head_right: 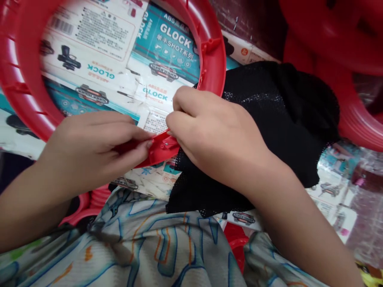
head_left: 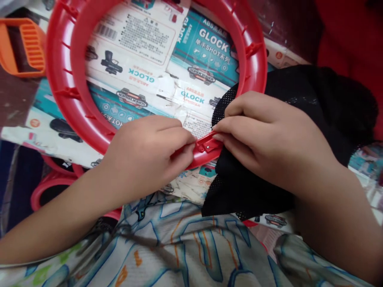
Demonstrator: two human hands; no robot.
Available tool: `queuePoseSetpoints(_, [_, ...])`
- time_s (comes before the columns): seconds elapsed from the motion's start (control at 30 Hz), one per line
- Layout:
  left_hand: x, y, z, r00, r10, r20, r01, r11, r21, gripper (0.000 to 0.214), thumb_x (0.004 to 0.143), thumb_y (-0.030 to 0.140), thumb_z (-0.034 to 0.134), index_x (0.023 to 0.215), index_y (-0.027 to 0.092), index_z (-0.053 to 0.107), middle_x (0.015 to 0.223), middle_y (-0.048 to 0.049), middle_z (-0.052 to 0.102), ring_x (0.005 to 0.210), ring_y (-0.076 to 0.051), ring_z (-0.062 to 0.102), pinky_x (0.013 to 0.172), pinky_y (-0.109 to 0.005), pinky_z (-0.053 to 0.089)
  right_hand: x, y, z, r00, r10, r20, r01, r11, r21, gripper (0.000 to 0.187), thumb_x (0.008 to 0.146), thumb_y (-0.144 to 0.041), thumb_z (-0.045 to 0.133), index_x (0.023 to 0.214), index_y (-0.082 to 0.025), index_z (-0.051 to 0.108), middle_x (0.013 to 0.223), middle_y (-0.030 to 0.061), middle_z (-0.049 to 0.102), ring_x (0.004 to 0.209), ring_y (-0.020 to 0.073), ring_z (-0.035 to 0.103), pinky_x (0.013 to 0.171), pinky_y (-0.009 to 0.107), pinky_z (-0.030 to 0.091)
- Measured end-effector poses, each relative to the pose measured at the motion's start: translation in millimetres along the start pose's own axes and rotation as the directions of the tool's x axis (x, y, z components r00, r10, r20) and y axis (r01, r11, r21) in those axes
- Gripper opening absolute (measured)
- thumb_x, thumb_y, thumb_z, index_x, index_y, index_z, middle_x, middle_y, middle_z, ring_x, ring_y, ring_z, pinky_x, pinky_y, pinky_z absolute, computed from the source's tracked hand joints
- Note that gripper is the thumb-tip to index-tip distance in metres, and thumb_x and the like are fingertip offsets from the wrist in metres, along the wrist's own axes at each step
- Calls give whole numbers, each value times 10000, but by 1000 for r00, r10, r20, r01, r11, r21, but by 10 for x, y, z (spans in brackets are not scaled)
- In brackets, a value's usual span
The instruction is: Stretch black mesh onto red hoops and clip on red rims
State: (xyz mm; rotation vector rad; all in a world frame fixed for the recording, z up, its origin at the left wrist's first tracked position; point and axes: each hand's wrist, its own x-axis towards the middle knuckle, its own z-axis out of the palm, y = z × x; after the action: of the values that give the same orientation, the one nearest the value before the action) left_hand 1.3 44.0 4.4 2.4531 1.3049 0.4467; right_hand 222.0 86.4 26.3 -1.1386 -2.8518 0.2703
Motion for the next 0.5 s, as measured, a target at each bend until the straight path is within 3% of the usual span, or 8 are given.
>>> queuePoseSetpoints(0.07, [-31, -71, -33, 999, 44, 22, -44, 999, -17, 249, 953, 178, 516, 744, 190, 651, 669, -38, 591, 669, -197, 555, 603, -335, 362, -8, -8, -2, 999, -37, 3, 37, 999, -2, 249, 991, -162, 470, 916, -177, 708, 954, 67, 685, 844, 221, 644, 639, 336, 478])
queuePoseSetpoints(0.23, [-121, -229, -141, 984, 143, 107, -136, 988, -73, 223, 944, 176, 538, 740, 191, 625, 643, -17, 545, 649, -175, 507, 622, -324, 349, -12, -73, 49, 959, -266, -97, 263, 964, -51, 359, 1044, -179, 388, 895, -189, 714, 898, 46, 681, 787, 206, 570, 665, 358, 468])
queuePoseSetpoints(0.4, [-113, -248, -242, 972, 98, 215, -68, 988, -141, 216, 887, 130, 545, 686, 207, 562, 624, 1, 510, 643, -166, 489, 617, -314, 333, 6, -122, 159, 955, -270, -124, 273, 962, 7, 411, 1055, -152, 373, 802, -222, 689, 840, -7, 664, 763, 161, 561, 655, 326, 422])
queuePoseSetpoints(0.5, [-76, -240, -271, 968, 65, 242, -31, 989, -143, 224, 868, 125, 540, 659, 205, 535, 617, 3, 506, 623, -161, 479, 598, -314, 324, 6, -124, 183, 972, -198, -123, 209, 974, 87, 405, 1061, -182, 378, 783, -220, 670, 802, 5, 643, 745, 159, 560, 653, 329, 425])
